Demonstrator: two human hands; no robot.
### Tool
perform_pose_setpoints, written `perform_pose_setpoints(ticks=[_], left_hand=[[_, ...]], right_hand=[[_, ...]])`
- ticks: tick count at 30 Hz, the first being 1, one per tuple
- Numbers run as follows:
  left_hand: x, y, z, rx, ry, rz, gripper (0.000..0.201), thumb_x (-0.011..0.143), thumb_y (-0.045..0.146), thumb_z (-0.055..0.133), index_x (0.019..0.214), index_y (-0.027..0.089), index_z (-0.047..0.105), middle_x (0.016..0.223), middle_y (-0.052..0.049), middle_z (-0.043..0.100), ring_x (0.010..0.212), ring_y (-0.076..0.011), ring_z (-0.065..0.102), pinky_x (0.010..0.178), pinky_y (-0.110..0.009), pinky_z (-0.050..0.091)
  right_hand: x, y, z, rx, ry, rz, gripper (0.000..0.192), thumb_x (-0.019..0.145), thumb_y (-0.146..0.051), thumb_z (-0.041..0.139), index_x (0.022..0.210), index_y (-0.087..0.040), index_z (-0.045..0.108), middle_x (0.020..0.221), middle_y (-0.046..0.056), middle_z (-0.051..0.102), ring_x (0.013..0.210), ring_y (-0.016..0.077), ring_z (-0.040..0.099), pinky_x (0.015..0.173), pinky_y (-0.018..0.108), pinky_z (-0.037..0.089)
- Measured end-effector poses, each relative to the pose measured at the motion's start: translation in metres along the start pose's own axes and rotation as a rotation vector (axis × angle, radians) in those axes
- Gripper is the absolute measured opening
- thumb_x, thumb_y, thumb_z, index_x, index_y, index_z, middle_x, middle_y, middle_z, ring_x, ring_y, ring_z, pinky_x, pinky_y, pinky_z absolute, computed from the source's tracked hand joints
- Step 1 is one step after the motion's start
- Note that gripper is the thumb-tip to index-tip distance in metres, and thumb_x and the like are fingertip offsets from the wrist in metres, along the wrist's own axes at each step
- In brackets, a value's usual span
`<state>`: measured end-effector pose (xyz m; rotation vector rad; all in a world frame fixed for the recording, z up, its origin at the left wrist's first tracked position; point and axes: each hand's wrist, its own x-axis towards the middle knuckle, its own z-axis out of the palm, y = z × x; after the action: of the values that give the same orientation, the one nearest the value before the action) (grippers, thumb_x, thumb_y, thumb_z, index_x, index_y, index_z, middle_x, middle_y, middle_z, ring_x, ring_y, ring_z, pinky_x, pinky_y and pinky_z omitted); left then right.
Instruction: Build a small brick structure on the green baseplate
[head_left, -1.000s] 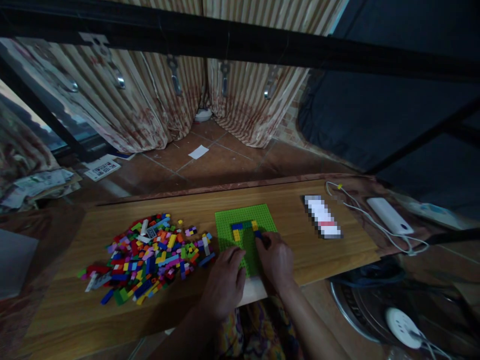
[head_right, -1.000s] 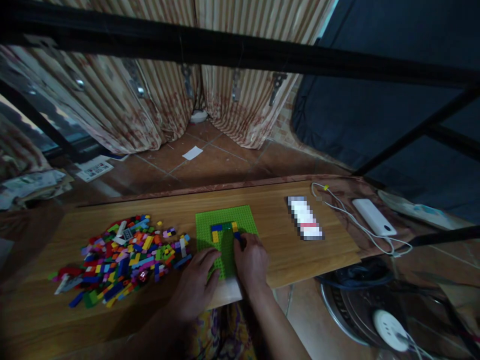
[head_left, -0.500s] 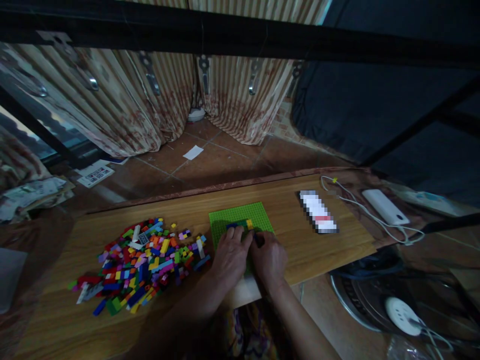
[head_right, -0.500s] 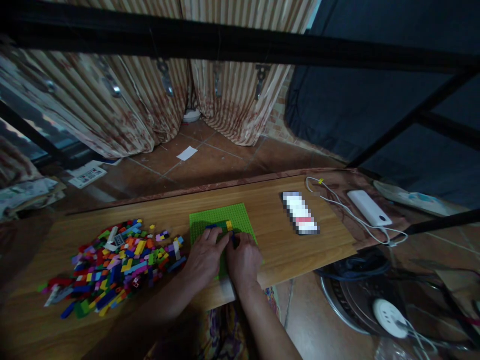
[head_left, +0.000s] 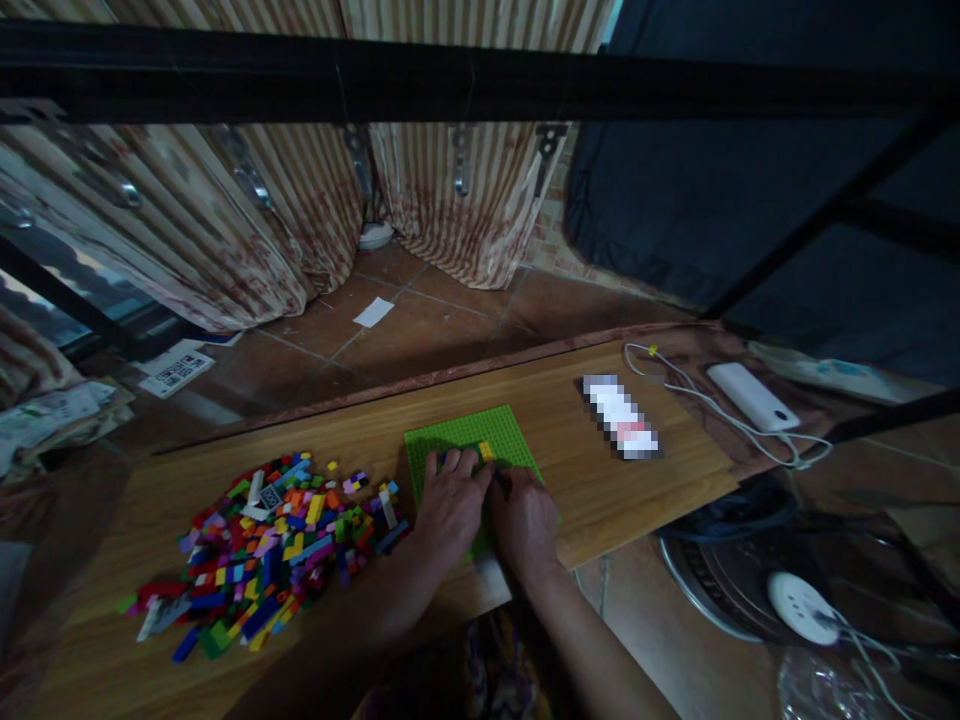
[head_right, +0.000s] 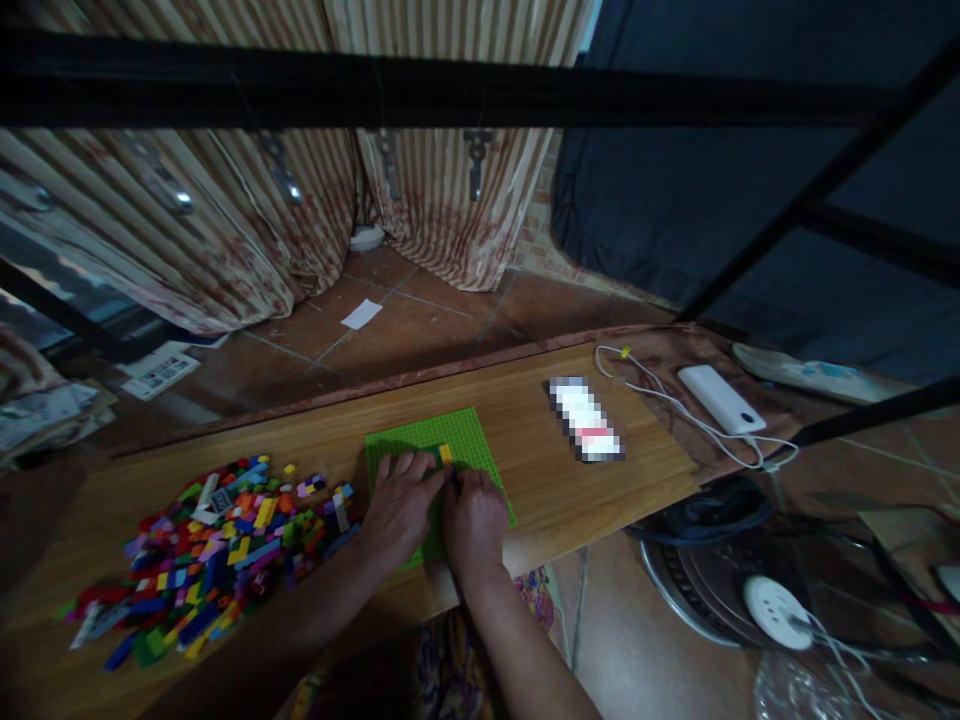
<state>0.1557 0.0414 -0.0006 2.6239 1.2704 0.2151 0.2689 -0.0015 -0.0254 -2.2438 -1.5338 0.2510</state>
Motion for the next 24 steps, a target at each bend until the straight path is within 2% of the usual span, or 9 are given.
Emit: perform_pose_setpoints(ticks=[4,9,14,20,24], left_hand=[[0.002,0.001,0.0,0.011,-0.009,-0.003,0.035,0.09,0.013,0.04,0.111,0.025,0.065,0.101,-0.009,0.058,0.099,-0.0268,0.047,0.092,-0.052,0.033],[-0.004,0.004,0.005,0.028,-0.019,-0.065,0.043,0.089,0.01,0.039,0.124,0.025,0.058,0.099,-0.009,0.059,0.098,-0.0268,0.048,0.093,-0.053,0.032],[-0.005,0.01,0.001,0.021,-0.007,-0.078,0.04,0.087,0.009,0.042,0.12,0.023,0.061,0.1,-0.009,0.061,0.1,-0.0272,0.049,0.096,-0.055,0.03],[-0.001,0.014,-0.004,-0.039,0.033,-0.056,0.035,0.079,0.006,0.05,0.106,0.021,0.065,0.091,-0.008,0.064,0.098,-0.0283,0.052,0.098,-0.058,0.028],[0.001,0.011,-0.008,-0.08,0.067,-0.093,0.042,0.073,0.004,0.056,0.109,0.024,0.065,0.093,-0.006,0.066,0.097,-0.0265,0.055,0.099,-0.054,0.03]], right_hand=[[0.005,-0.003,-0.004,-0.032,-0.09,0.001,0.017,0.09,-0.02,0.047,0.083,-0.017,0.062,0.083,0.009,0.068,0.078,0.0207,0.064,0.068,0.028,0.041],[0.01,-0.003,-0.008,-0.04,-0.164,-0.016,0.016,0.09,-0.016,0.047,0.082,-0.017,0.061,0.086,0.011,0.068,0.08,0.021,0.064,0.07,0.028,0.041],[0.01,0.002,-0.01,0.004,-0.149,-0.07,0.015,0.089,-0.017,0.048,0.091,-0.015,0.062,0.09,0.012,0.068,0.085,0.0228,0.064,0.073,0.029,0.044],[0.013,0.015,-0.02,0.029,-0.133,-0.123,0.017,0.082,-0.021,0.059,0.096,-0.014,0.066,0.093,0.011,0.07,0.085,0.0218,0.066,0.074,0.028,0.046],[0.026,0.026,-0.03,0.052,-0.111,-0.118,0.022,0.084,-0.014,0.052,0.099,-0.014,0.068,0.092,0.008,0.073,0.083,0.0189,0.068,0.074,0.025,0.047]])
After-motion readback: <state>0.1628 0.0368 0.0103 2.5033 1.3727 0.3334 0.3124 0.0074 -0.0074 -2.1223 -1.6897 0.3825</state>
